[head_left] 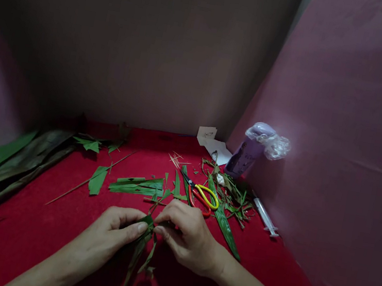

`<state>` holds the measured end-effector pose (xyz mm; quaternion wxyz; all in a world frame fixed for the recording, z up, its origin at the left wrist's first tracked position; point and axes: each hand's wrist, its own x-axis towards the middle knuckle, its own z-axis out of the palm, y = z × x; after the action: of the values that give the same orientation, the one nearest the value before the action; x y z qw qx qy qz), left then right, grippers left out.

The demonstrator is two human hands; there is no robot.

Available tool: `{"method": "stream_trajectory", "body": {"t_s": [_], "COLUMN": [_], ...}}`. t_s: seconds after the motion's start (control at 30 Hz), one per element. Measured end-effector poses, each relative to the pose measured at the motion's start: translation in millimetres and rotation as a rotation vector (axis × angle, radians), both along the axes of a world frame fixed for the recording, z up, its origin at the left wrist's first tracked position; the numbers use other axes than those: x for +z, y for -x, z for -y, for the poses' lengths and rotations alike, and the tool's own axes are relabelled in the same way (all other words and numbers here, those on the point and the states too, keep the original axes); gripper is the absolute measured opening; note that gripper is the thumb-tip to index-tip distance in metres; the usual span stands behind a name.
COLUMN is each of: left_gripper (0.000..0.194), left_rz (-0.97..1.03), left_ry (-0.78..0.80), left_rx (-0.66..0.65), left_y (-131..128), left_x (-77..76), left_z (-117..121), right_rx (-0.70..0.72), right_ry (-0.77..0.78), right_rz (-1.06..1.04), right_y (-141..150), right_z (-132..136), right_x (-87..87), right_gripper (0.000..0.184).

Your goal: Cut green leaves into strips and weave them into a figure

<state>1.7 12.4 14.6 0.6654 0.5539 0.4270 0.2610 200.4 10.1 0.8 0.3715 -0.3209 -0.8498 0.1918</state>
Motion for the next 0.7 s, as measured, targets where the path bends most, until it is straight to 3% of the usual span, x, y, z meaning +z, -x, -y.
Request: {"method": "stream_trajectory", "body": {"t_s": [0.37, 0.57, 0.7], "left_gripper": [0.027, 0.025, 0.027], "left_rz": [-0.161, -0.207, -0.130], "left_ry": [-0.127, -0.209, -0.111], "left_rx": [0.024, -0.022, -0.033], "left_y": [-3.5, -2.0, 0.5], "left_x": [6.5, 4.8, -0.9], "left_z": [3.7, 1.0, -0.2], "right_rx": [-0.103, -0.146, -0.129], "right_ry": [-0.302, -0.296, -0.210], "right_rz": [0.207, 0.224, 0.136], "right_y": [6.4, 8.4, 8.7], "right_z": [0.5, 2.5, 2.4], "right_x": [-8.5, -15.0, -18.1], "right_gripper": [0.021, 0.018, 0.014]}}
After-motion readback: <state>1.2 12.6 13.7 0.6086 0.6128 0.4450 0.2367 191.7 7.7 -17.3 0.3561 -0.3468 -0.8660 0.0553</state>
